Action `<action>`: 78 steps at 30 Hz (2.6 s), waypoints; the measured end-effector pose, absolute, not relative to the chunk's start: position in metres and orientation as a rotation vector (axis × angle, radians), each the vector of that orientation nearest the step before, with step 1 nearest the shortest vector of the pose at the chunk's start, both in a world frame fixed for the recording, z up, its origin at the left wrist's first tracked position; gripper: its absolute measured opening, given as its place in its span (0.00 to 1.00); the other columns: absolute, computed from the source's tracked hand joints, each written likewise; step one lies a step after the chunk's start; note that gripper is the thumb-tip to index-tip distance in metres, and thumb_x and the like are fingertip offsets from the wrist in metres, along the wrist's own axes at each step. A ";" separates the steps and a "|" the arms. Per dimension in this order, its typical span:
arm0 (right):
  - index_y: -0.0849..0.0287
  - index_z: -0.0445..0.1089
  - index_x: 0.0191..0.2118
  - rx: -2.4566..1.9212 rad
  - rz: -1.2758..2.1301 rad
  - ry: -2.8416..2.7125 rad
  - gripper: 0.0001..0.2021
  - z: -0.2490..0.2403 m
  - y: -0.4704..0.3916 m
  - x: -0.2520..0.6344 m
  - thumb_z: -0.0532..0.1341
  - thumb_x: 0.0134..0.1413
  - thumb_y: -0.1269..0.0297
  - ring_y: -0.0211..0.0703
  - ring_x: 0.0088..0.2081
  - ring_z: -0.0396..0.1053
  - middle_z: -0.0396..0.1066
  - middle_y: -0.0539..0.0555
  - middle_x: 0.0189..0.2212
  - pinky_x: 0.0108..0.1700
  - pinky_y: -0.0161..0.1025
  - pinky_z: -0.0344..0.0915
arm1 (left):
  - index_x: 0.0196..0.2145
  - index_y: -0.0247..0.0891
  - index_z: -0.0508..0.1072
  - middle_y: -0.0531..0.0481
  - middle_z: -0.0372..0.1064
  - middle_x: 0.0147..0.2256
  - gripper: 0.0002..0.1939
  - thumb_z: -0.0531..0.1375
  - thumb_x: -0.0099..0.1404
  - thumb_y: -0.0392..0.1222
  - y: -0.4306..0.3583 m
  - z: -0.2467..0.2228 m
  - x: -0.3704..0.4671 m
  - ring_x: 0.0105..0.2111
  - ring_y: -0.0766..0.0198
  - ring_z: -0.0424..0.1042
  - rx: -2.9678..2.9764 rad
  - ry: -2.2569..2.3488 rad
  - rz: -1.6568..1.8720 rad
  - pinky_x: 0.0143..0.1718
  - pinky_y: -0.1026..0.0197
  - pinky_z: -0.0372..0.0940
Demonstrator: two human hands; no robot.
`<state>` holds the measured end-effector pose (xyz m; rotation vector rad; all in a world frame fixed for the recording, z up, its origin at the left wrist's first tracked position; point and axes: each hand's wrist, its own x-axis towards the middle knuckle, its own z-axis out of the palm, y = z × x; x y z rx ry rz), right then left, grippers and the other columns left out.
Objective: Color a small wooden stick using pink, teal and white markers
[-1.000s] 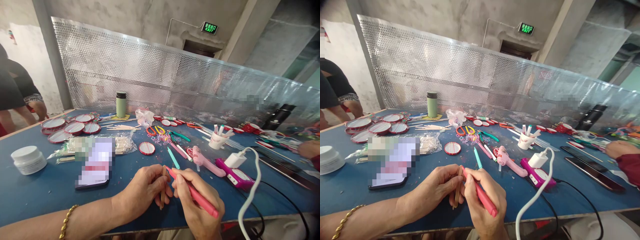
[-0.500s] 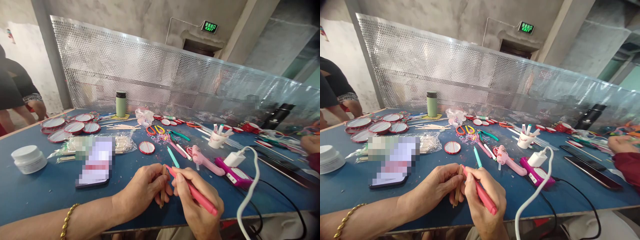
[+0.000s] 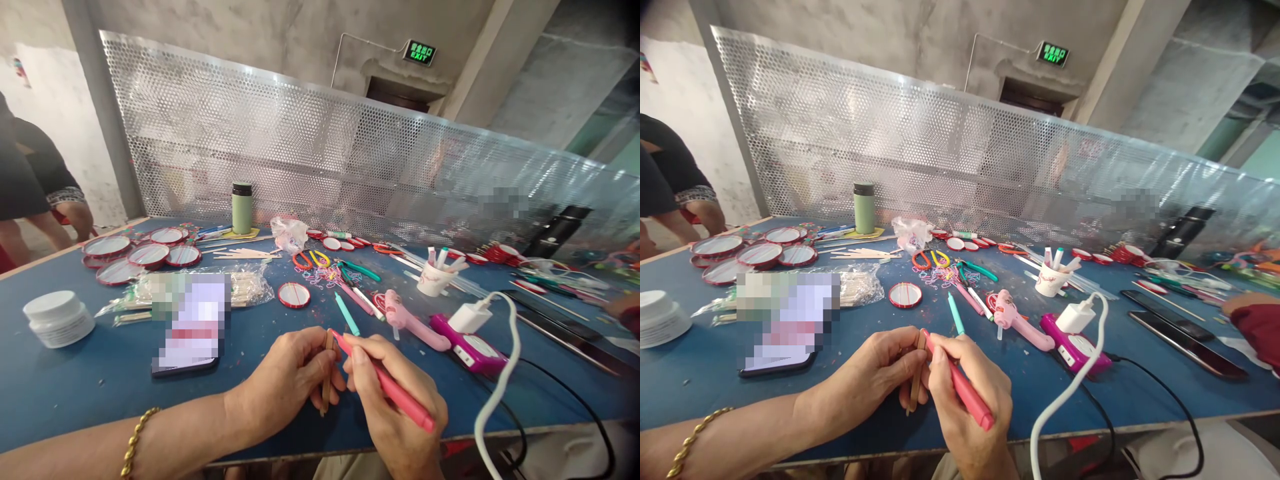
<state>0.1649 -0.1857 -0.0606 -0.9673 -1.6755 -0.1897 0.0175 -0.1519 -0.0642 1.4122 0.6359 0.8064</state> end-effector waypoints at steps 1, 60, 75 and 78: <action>0.58 0.74 0.37 -0.968 -0.188 -1.676 0.07 -0.061 -0.186 0.165 0.58 0.63 0.71 0.34 0.24 0.73 0.75 0.49 0.25 0.33 0.29 0.72 | 0.31 0.35 0.66 0.51 0.69 0.25 0.15 0.53 0.70 0.49 -0.152 -0.064 0.017 0.20 0.72 0.65 1.413 0.636 0.807 0.24 0.68 0.63; 0.59 0.73 0.37 -0.962 -0.197 -1.667 0.06 -0.063 -0.185 0.165 0.58 0.63 0.72 0.33 0.27 0.74 0.75 0.49 0.27 0.34 0.28 0.70 | 0.29 0.34 0.68 0.51 0.69 0.24 0.14 0.54 0.68 0.46 -0.150 -0.066 0.018 0.20 0.72 0.66 1.411 0.649 0.796 0.23 0.69 0.63; 0.59 0.74 0.37 -0.971 -0.205 -1.663 0.07 -0.065 -0.185 0.166 0.58 0.63 0.72 0.35 0.26 0.75 0.75 0.50 0.27 0.35 0.29 0.72 | 0.29 0.34 0.67 0.51 0.69 0.24 0.14 0.53 0.69 0.46 -0.151 -0.065 0.018 0.20 0.72 0.65 1.428 0.656 0.784 0.24 0.68 0.63; 0.59 0.74 0.37 -0.977 -0.220 -1.659 0.07 -0.065 -0.185 0.166 0.58 0.63 0.72 0.34 0.26 0.74 0.75 0.49 0.26 0.34 0.29 0.71 | 0.29 0.34 0.67 0.51 0.69 0.24 0.14 0.53 0.69 0.46 -0.151 -0.065 0.018 0.20 0.72 0.65 1.431 0.658 0.782 0.24 0.68 0.63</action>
